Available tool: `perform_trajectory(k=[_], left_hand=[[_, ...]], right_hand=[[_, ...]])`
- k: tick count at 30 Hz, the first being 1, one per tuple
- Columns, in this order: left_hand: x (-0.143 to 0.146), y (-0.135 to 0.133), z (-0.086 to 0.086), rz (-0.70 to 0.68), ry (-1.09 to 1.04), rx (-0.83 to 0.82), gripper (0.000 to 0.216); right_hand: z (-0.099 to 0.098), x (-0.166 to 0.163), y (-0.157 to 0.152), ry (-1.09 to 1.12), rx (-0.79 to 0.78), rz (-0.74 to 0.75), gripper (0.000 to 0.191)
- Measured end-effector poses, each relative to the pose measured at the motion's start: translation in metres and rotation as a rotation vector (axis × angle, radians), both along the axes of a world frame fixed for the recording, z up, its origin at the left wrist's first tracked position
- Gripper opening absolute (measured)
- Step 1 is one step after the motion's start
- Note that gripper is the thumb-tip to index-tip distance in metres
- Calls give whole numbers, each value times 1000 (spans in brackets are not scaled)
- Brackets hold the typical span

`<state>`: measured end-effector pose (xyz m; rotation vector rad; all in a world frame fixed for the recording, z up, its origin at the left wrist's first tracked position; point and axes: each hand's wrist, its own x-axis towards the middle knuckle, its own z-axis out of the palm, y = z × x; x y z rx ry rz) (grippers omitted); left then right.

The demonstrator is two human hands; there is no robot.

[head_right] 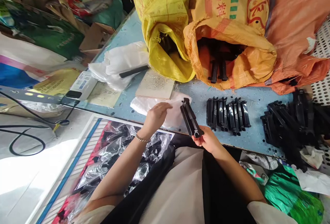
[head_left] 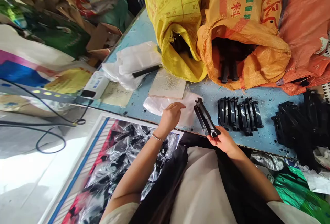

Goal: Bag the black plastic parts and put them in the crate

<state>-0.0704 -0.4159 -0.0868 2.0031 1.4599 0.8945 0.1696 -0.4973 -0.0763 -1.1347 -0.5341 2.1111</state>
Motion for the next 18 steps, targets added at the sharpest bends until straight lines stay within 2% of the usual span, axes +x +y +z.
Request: perform_trajectory(k=[4, 8, 11, 14, 16, 18], left_hand=[[-1, 4, -3, 0, 33, -19, 27], [-7, 5, -5, 1, 49, -64, 42], [-4, -6, 1, -39, 113, 44, 59], [10, -31, 13, -207, 180, 210, 73], [19, -49, 22, -332, 169, 248, 78], [23, -62, 28, -383, 133, 231, 81]], right_hand=[[6, -5, 3, 43, 15, 61, 27], [1, -5, 3, 45, -19, 33, 33], [-6, -6, 7, 151, -40, 106, 32], [-13, -12, 16, 295, -65, 155, 38], [-14, -15, 20, 274, -59, 131, 37], [-12, -16, 19, 202, -44, 88, 30]])
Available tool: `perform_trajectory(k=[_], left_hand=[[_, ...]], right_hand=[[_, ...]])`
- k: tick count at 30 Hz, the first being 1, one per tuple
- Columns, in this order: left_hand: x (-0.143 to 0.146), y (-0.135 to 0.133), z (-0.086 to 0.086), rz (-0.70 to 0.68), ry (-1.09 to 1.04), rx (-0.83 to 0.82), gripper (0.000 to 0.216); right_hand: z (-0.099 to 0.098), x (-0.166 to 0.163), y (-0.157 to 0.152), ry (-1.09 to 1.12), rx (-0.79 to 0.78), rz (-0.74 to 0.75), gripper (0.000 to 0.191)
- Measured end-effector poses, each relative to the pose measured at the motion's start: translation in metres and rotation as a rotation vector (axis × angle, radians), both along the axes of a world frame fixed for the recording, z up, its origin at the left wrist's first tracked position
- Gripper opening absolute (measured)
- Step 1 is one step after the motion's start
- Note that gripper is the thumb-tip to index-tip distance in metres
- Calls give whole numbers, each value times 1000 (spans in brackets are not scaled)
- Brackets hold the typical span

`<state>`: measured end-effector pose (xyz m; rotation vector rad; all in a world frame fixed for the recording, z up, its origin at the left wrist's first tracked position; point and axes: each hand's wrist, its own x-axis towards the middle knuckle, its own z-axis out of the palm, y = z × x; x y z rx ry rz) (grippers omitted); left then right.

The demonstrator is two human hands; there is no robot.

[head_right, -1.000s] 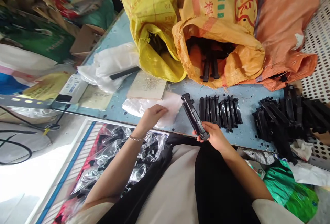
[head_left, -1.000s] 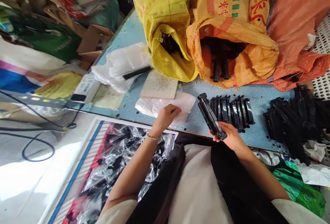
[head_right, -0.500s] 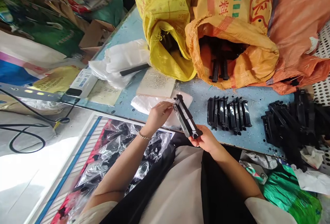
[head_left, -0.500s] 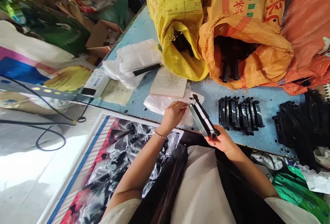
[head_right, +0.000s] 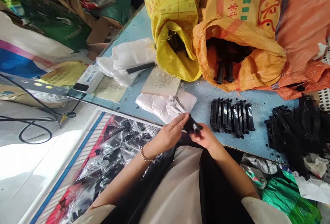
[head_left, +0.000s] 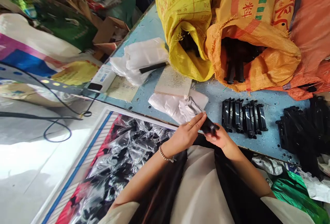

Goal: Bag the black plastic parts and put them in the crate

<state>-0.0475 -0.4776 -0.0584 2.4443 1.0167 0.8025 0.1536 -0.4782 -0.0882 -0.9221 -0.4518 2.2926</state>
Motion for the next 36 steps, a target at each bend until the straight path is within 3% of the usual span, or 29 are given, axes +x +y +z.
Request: perform_trajectory(k=[3, 7, 11, 13, 19, 21, 23, 26, 28, 32, 36], left_hand=[[-7, -6, 3, 44, -50, -26, 82], [-17, -9, -1, 147, -81, 55, 82], [-15, -19, -1, 32, -64, 108, 81], [-17, -23, -1, 40, -83, 94, 79], [-33, -13, -9, 408, -213, 55, 81], [-29, -12, -13, 391, -217, 114, 81], [-22, -17, -15, 276, -190, 191, 79], [-8, -30, -14, 28, -137, 178, 78], [-1, -37, -9, -38, -128, 122, 80], [2, -41, 14, -31, -49, 74, 74], [-39, -62, 45, 63, 32, 1, 62]], right_hand=[[7, 2, -7, -2, -20, 46, 28], [8, -1, -15, 108, -88, 96, 35], [4, -7, -17, 206, -66, 144, 36], [3, -5, -18, 205, -57, 121, 37], [0, -6, -33, 308, -158, 115, 37], [-1, -11, -37, 332, -170, 160, 36], [-2, -14, -35, 286, -143, 172, 36], [0, -15, -27, -7, 24, 126, 44], [3, -17, -22, -188, 121, 70, 47], [19, -23, -29, -476, 354, 14, 33], [45, -13, -35, -588, 772, 289, 24]])
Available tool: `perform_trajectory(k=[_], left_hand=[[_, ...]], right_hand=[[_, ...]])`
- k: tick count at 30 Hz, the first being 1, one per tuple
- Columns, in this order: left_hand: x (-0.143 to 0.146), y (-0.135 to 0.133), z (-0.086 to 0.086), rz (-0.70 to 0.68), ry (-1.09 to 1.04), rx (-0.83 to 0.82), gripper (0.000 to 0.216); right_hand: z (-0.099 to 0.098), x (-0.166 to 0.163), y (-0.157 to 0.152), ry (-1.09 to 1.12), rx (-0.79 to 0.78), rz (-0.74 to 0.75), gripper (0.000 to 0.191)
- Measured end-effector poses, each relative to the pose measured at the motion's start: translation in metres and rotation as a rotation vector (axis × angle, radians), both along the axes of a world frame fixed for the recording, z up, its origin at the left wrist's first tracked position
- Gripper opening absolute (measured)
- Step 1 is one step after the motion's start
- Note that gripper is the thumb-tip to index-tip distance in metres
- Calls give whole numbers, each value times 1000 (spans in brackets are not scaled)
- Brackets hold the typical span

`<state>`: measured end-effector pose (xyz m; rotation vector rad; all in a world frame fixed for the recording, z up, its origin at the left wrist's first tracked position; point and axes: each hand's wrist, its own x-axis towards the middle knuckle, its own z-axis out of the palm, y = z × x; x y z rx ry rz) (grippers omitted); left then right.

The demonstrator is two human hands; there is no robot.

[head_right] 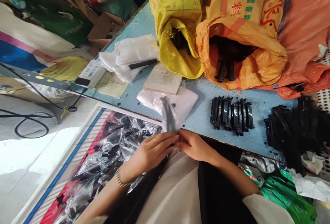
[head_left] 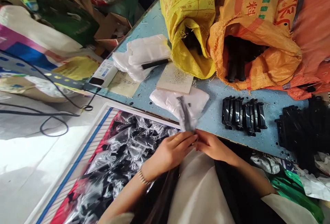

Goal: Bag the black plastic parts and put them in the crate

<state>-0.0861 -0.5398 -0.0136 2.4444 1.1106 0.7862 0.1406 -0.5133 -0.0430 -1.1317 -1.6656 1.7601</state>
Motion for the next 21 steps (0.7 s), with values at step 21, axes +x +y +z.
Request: perform_trajectory(k=[21], left_hand=[[41, 124, -80, 356, 92, -247, 19]], right_hand=[[37, 114, 114, -761, 581, 197, 15]])
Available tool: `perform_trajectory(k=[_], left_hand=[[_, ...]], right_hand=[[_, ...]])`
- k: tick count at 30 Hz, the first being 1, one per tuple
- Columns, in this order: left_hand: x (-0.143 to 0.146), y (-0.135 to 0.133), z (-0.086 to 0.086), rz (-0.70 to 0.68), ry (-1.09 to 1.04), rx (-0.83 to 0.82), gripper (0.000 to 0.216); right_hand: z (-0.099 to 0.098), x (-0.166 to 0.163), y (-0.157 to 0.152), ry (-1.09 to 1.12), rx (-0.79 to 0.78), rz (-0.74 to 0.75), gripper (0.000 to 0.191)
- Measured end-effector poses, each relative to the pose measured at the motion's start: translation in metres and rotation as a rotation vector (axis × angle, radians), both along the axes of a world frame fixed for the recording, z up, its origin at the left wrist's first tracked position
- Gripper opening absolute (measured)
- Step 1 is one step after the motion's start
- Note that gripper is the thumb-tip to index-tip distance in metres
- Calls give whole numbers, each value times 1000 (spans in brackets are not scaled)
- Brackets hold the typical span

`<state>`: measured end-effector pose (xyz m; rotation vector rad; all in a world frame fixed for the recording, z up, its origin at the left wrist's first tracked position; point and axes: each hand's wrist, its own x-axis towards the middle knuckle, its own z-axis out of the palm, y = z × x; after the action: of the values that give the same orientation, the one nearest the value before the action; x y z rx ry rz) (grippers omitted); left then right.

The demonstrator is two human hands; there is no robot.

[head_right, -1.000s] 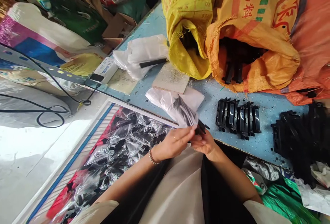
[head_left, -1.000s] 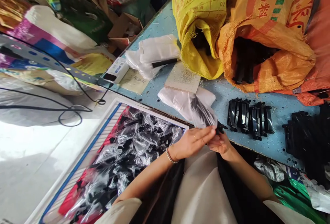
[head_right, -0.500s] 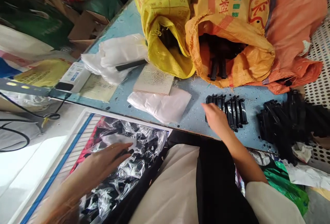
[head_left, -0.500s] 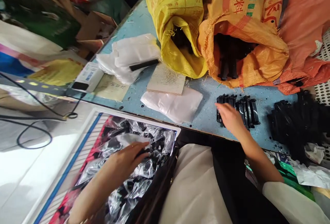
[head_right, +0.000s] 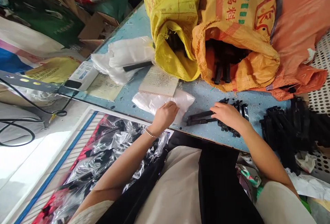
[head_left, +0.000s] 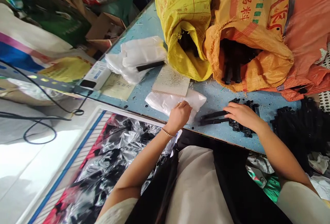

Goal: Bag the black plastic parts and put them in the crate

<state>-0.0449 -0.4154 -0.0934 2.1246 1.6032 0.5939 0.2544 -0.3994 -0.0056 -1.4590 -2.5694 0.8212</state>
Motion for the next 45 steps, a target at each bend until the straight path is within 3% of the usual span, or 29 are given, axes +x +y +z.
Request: perform_trajectory(k=[2, 4, 8, 10, 12, 15, 19, 22, 24, 27, 29, 31, 33, 34, 37, 40, 42, 45], left_hand=[[-11, 7, -3, -33, -174, -87, 22], [-20, 10, -2, -21, -353, -161, 18], [-20, 10, 1, 108, -537, -239, 19], [-19, 8, 2, 178, -544, -236, 17], [-20, 5, 2, 198, -465, -121, 13], [-25, 0, 4, 50, -209, 154, 27], [-16, -22, 13, -132, -66, 326, 48], [4, -49, 26, -324, -138, 364, 62], [15, -65, 34, -451, -187, 353, 66], [19, -80, 51, -477, -185, 329, 66], [7, -89, 70, -452, -155, 325, 62], [-16, -100, 91, -424, -126, 275, 51], [-46, -113, 106, -389, -75, 125, 41], [-61, -119, 108, -376, -25, 20, 39], [-91, -125, 89, -298, 258, -329, 36], [-86, -111, 53, -156, 453, -488, 28], [-65, -93, 35, -108, 326, -396, 22], [-21, -59, 22, -41, 66, -112, 16]], right_hand=[[1, 13, -16, 160, -120, -145, 16], [-7, 13, -35, 376, -345, -316, 25], [-39, -25, -70, 834, -936, -577, 40], [-57, -49, -83, 978, -1143, -663, 43], [-71, -65, -90, 1060, -1247, -768, 43], [-84, -73, -92, 1155, -1298, -859, 39], [-92, -76, -84, 1243, -1395, -759, 39], [-94, -86, -79, 1258, -1261, -691, 38], [-90, -96, -81, 1218, -1056, -716, 33], [-72, -107, -92, 1002, -677, -637, 22], [-54, -108, -100, 838, -504, -444, 22], [-37, -100, -103, 725, -470, -196, 23], [-24, -82, -97, 590, -368, -38, 23], [-20, -70, -89, 493, -254, -26, 25], [-17, -26, -55, 55, 172, -153, 46], [-25, 5, -17, -352, 353, -117, 49], [-29, 11, 4, -470, 349, -28, 46], [-27, 7, 20, -499, 291, 95, 42]])
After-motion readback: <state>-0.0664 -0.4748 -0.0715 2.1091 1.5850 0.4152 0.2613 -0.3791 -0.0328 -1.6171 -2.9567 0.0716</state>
